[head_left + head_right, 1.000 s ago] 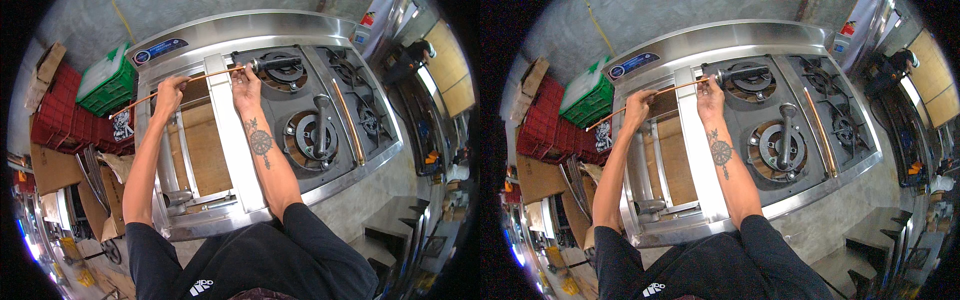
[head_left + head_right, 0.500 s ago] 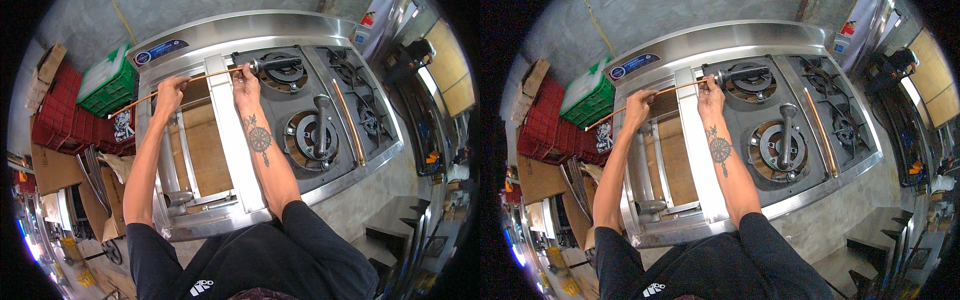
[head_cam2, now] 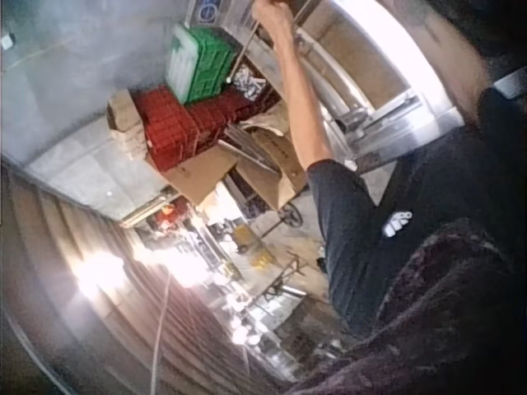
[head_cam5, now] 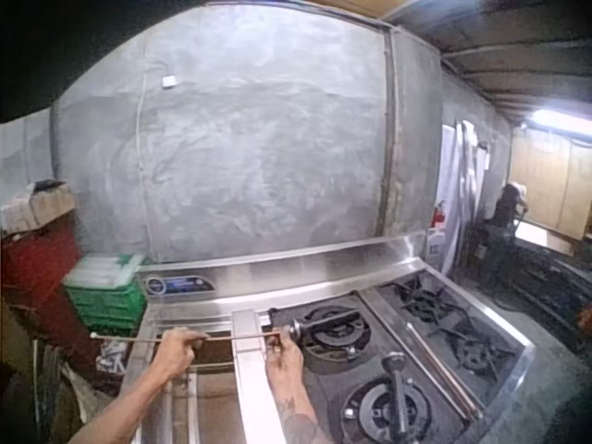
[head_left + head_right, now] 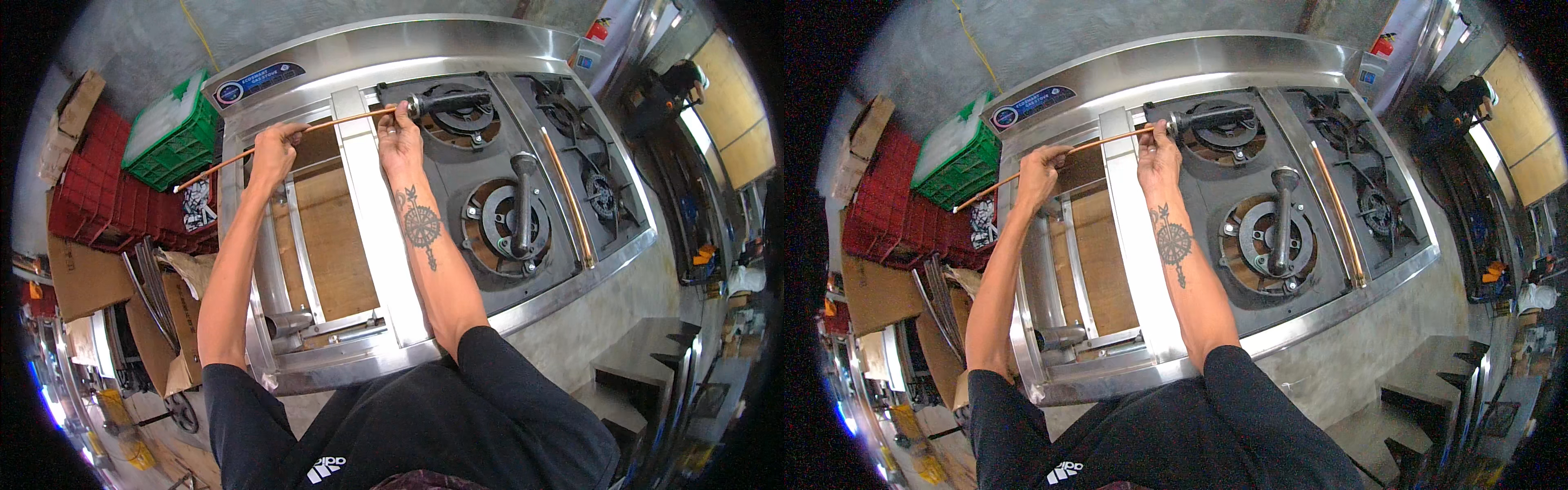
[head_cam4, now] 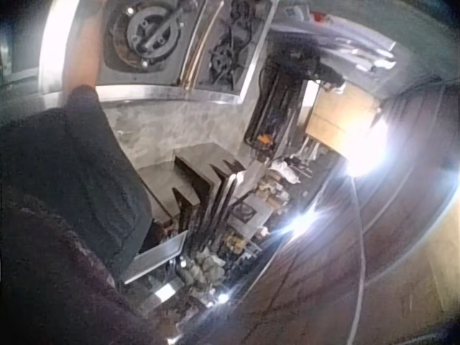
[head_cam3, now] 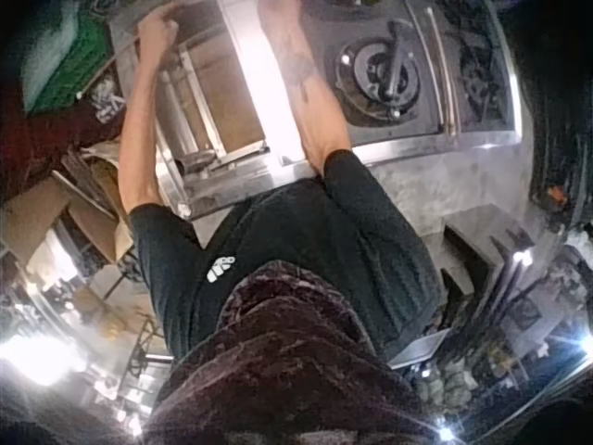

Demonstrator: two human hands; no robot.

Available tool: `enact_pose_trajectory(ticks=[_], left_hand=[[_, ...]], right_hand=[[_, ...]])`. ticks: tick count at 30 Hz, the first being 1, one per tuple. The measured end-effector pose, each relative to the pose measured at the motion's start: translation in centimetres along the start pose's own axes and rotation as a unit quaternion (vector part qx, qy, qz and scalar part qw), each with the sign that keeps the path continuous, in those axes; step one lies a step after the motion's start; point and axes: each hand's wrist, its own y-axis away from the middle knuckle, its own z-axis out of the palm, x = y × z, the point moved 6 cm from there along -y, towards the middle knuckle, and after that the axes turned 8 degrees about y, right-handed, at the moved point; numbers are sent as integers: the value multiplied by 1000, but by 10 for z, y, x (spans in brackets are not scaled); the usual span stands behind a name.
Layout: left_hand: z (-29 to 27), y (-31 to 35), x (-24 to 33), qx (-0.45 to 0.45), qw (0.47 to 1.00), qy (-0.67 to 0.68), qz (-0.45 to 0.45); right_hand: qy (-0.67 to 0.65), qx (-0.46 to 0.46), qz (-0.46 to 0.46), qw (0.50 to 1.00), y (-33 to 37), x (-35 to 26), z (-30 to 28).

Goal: The person assembles a commercial gas stove by attaching burner caps, placing burner grates, and connecting copper gas lines to the burners. They use a wrench to tighten the gas line fittings and ensure the components are securely installed.

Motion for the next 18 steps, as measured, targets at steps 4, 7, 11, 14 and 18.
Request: enact_pose_trajectory(ticks=[4, 7, 11, 14, 18], left_hand=[[-1, 2, 2, -4, 1000, 14, -1], [-2, 4, 5, 3, 1000, -10, 12], [-1, 3, 7, 7, 1000, -15, 14], [0, 4, 6, 13, 1000, -7, 23], [0, 6, 2, 11, 1000, 3, 11]], right_hand=[[-1, -61, -18, 998, 2, 0, 1], [-27, -71, -18, 997, 5, 3, 2], [-25, -28, -10, 999, -1, 4, 2], [-6, -9, -10, 1000, -4, 3, -1], [-24, -67, -12, 997, 3, 2, 4]])
